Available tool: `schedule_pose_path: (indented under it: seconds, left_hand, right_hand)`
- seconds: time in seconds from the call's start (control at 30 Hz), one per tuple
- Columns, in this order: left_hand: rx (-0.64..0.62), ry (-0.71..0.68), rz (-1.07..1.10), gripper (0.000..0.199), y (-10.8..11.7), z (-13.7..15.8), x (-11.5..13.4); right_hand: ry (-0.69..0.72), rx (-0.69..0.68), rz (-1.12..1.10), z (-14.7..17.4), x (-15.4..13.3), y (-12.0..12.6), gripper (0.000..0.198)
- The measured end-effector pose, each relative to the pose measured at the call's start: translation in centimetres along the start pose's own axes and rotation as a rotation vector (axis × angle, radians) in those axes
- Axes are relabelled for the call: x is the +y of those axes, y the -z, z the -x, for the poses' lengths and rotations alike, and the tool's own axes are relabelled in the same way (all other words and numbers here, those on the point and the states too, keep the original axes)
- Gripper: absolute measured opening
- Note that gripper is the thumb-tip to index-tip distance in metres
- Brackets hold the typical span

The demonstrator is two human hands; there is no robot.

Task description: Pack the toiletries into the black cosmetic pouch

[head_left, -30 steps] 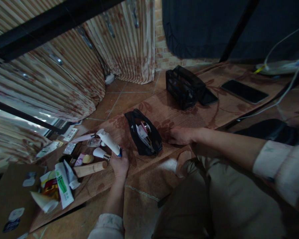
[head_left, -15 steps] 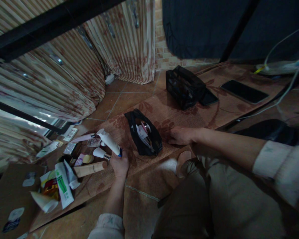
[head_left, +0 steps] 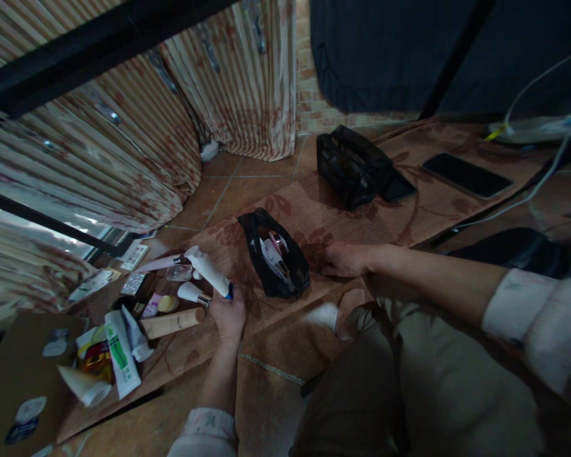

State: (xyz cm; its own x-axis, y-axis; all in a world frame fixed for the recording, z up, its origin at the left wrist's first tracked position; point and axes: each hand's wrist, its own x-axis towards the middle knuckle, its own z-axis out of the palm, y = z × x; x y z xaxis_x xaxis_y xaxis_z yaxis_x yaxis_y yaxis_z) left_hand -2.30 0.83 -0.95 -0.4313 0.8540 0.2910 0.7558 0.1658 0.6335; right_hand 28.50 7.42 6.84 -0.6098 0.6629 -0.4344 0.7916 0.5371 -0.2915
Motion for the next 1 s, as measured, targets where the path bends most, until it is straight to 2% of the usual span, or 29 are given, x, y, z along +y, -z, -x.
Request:
schedule_pose_path:
  seconds: [0.6, 1.0]
  left_hand:
    - [-0.016, 0.032, -0.002, 0.023, 0.01, 0.0, 0.14]
    - [-0.003, 0.003, -0.036, 0.023, 0.26, -0.06, 0.51]
  right_hand:
    - [0.025, 0.003, 0.011, -0.05, 0.15, -0.11, 0.033]
    - [0.032, 0.023, 0.011, -0.17, 0.39, -0.4, 0.032]
